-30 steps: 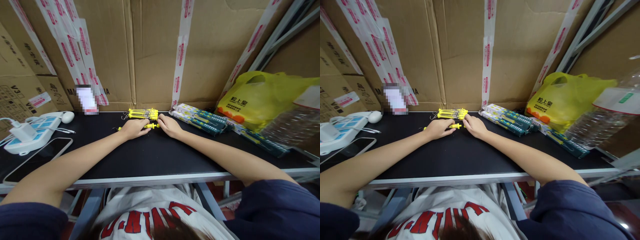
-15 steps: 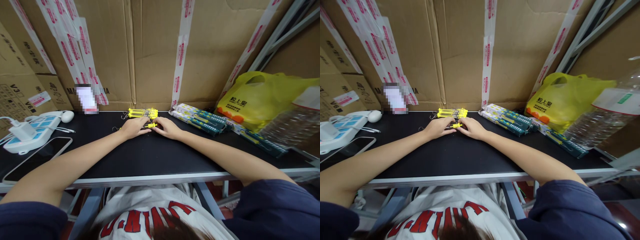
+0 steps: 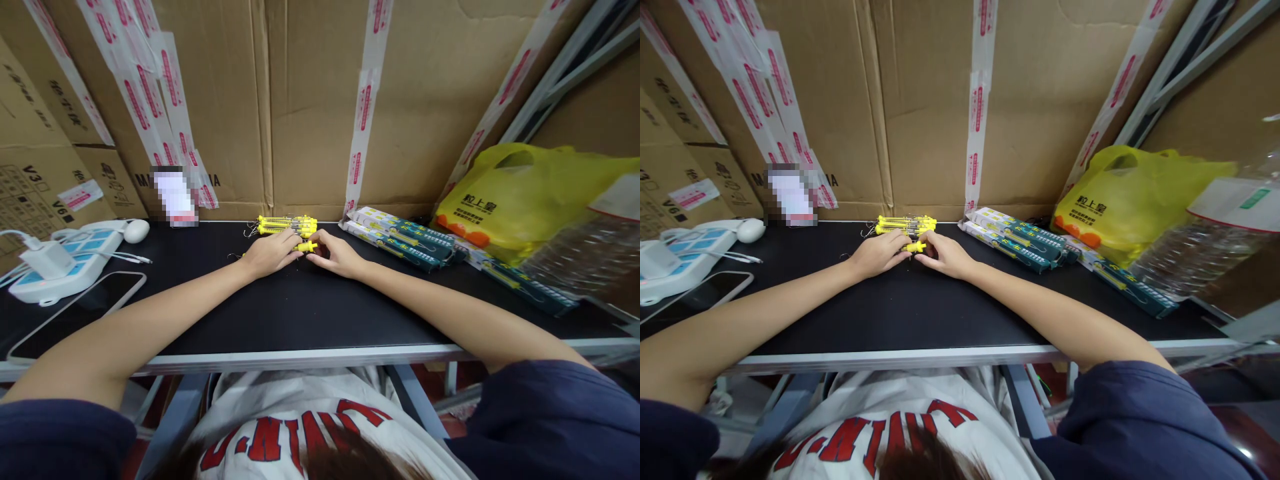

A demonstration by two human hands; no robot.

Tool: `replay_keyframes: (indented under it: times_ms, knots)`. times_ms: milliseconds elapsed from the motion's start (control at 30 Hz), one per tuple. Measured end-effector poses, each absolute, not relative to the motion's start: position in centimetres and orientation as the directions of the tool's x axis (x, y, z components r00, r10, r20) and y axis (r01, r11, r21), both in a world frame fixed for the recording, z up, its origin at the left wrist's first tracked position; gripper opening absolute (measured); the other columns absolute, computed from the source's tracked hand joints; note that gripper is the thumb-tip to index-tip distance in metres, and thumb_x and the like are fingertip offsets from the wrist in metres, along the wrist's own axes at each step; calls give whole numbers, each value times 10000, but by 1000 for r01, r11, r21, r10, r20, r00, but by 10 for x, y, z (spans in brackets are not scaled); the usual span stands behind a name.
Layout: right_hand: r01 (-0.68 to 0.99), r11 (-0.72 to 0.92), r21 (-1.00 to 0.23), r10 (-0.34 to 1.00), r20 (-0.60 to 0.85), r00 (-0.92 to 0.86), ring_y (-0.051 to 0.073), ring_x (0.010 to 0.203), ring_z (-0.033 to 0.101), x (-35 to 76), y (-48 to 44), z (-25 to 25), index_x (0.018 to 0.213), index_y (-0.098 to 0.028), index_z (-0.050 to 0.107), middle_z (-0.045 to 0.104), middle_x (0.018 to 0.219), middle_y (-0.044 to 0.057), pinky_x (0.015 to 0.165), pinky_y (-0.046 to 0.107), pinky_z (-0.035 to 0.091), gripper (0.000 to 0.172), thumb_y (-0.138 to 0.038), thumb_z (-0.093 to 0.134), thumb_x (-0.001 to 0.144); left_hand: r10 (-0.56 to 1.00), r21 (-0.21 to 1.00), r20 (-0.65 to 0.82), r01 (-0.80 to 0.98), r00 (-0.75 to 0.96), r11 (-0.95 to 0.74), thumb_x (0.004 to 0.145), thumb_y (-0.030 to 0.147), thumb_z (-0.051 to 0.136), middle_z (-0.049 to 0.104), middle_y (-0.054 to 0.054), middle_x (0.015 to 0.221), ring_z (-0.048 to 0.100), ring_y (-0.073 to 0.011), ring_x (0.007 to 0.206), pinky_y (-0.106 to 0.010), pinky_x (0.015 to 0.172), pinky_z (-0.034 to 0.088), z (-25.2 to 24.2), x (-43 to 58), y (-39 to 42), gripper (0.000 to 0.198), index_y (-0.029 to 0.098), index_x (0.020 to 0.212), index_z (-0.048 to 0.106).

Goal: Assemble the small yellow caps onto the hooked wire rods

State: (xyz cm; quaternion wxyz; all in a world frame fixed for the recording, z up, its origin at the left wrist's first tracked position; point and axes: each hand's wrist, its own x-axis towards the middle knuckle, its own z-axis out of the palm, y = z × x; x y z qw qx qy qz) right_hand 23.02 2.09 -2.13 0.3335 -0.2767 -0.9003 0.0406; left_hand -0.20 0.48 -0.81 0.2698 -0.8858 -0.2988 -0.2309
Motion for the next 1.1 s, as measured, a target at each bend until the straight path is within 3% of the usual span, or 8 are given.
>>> replay_keyframes:
  times_ms: [200,333,467,567,833,1000,1100]
  knots:
    - [477,825,-302,560,552,-618,163,650,525,230,19,-20,1099,-212,458,538,750,-10,624,295,431,392,-457,638,851,350,-289,625,624,698,-726,1043,376,340,712,-76,1001,696,-194,936,-264,722,506,-12,-4,9,339,150,1078,591]
    - [479,803,-354,595,520,-613,168,668,548,225,11,-19,1214,-198,467,579,791,5,629,298,440,550,-527,668,822,338,-250,646,608,684,-753,1049,406,289,731,-95,1010,716,-190,917,-257,693,516,-14,-2,8,404,143,1127,585]
    - [421,805,-417,592,539,-599,155,672,541,217,6,-22,999,-192,563,600,791,20,642,293,440,382,-556,579,884,329,-240,650,596,685,-767,1053,437,250,738,-105,1004,730,-188,900,-248,685,520,-14,1,3,460,133,1176,572]
    - [415,811,-412,585,564,-583,142,625,503,214,6,-24,831,-188,545,572,722,13,605,284,411,367,-549,553,897,390,-214,636,638,666,-740,1054,443,229,740,-108,1030,736,-195,887,-244,652,515,-13,2,1,472,131,1198,554]
    - [458,808,-371,586,590,-555,143,620,488,216,7,-25,845,-196,529,564,709,6,596,280,382,249,-435,576,898,523,-138,591,716,613,-684,1043,386,307,712,-114,1177,729,-195,951,-240,679,527,-11,5,-1,395,148,1283,510]
    - [426,780,-459,625,597,-502,132,630,465,216,11,-24,925,-213,471,533,758,-10,607,276,391,215,-403,569,902,558,-127,605,761,568,-636,1042,358,323,699,-116,1215,718,-211,1014,-256,716,528,-9,7,-4,381,152,1296,519]
    - [403,784,-472,615,678,-403,132,661,452,218,13,-22,902,-221,429,494,792,-10,621,279,397,262,-373,636,851,595,-132,600,800,534,-585,1040,350,328,702,-112,1206,726,-213,971,-251,668,511,-8,9,-6,373,146,1268,539]
